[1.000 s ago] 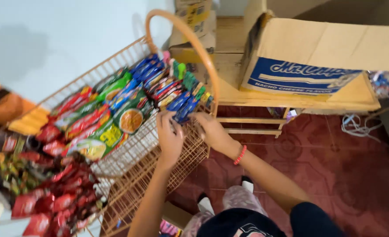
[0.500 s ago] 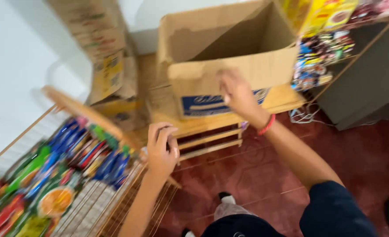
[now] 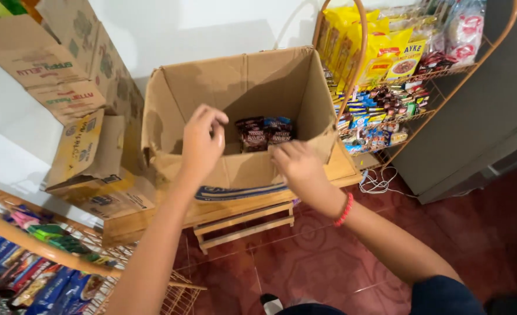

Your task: Organizing various instant noodle packets and snack packs from a wire basket into a cardboard box.

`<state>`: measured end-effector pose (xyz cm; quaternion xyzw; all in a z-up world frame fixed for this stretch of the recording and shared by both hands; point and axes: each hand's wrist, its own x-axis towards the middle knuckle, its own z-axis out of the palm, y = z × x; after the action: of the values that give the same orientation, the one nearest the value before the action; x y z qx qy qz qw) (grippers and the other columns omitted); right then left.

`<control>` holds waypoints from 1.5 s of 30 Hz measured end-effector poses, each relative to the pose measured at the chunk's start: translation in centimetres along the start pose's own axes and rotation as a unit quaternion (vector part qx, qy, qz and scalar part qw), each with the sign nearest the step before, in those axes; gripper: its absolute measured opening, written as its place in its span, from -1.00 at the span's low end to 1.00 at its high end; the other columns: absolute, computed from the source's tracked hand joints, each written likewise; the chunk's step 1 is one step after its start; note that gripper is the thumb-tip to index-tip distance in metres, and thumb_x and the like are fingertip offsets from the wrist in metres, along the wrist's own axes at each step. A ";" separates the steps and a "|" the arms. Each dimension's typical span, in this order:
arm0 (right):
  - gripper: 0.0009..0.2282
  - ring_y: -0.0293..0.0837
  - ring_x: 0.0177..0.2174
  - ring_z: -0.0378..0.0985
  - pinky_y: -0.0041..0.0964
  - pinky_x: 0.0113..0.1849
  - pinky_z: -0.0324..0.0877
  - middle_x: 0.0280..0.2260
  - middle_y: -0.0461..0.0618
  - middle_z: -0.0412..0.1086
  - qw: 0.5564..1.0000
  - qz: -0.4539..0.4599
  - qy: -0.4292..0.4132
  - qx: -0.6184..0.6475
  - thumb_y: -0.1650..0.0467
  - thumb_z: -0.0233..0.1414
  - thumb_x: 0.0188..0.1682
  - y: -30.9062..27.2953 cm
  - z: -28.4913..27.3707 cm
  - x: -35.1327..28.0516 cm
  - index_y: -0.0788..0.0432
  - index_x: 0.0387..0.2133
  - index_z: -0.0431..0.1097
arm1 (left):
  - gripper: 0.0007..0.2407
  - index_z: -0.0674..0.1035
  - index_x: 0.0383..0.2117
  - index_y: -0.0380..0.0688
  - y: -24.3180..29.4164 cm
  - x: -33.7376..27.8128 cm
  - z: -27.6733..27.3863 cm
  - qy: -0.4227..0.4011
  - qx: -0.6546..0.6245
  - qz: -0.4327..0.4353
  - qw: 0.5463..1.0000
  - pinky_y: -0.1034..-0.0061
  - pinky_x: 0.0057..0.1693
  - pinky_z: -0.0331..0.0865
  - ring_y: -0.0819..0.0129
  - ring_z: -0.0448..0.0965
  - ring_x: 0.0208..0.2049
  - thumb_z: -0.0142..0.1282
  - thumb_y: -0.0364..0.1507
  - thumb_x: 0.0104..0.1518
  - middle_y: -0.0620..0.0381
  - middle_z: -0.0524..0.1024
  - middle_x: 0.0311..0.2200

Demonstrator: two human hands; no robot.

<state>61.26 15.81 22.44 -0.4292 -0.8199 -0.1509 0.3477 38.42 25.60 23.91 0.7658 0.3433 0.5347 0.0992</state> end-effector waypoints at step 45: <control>-0.77 0.22 -0.12 0.60 0.11 -0.12 0.49 -0.13 0.29 0.53 0.858 0.093 -0.467 -0.190 0.41 0.07 -0.08 22.0 25.6 5.1 0.24 -0.21 0.59 | -0.89 0.57 -0.28 -0.22 -0.1 -8.3 -0.1 -0.001 0.094 -0.175 0.980 0.31 -0.19 0.50 0.08 0.62 -0.31 0.05 -0.63 0.11 0.00 0.57 -0.32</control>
<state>65.82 45.68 6.64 -0.5814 -0.7976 -0.0524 -0.1520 36.69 20.37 17.70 0.7000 0.5208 0.4739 0.1193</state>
